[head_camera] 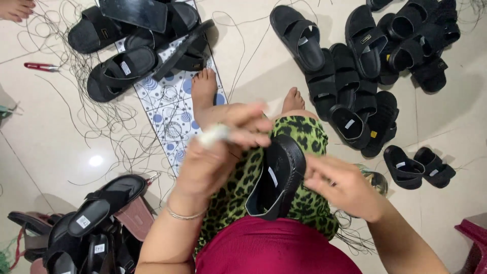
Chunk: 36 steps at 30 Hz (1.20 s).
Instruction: Manually stitching the upper straps of black sandals to the soles using a needle and thread.
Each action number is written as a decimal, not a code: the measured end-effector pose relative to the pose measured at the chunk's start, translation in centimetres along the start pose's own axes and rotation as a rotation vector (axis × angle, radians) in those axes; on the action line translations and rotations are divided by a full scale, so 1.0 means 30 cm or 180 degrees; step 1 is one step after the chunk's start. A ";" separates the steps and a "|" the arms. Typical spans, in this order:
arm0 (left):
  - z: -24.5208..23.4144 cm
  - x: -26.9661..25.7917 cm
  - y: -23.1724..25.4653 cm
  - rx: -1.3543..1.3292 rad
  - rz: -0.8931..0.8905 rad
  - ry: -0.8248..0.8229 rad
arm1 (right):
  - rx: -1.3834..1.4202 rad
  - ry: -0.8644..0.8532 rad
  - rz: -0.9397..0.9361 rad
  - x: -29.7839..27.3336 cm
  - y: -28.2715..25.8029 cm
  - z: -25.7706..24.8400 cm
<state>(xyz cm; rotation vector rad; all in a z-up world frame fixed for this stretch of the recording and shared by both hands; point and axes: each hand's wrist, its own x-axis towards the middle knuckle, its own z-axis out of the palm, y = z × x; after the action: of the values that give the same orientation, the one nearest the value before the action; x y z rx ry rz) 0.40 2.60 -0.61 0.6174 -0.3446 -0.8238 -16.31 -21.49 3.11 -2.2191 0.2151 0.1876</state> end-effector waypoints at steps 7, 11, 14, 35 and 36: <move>-0.230 0.045 0.039 -0.0893 0.0471 0.0871 | 0.2970 -0.0476 -0.0023 -0.009 0.099 0.084; -0.312 0.010 -0.087 -0.0080 0.0344 0.2043 | 0.4083 0.0217 0.1115 -0.017 0.210 0.117; -0.021 0.072 -0.044 0.3683 0.1009 0.0879 | 0.2960 -0.0002 0.0394 0.008 0.022 0.010; 0.061 0.023 0.042 0.3616 0.1307 0.0992 | -0.1315 -0.1002 0.0096 0.038 -0.147 -0.125; 0.071 0.005 -0.003 0.3604 0.1318 0.1011 | -0.1334 -0.1015 0.0090 0.047 -0.148 -0.131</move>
<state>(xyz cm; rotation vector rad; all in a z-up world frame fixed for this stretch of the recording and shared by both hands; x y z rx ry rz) -0.65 1.63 0.98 1.6400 -0.6171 -0.0492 -13.74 -22.03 8.61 -2.5565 0.0313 0.6466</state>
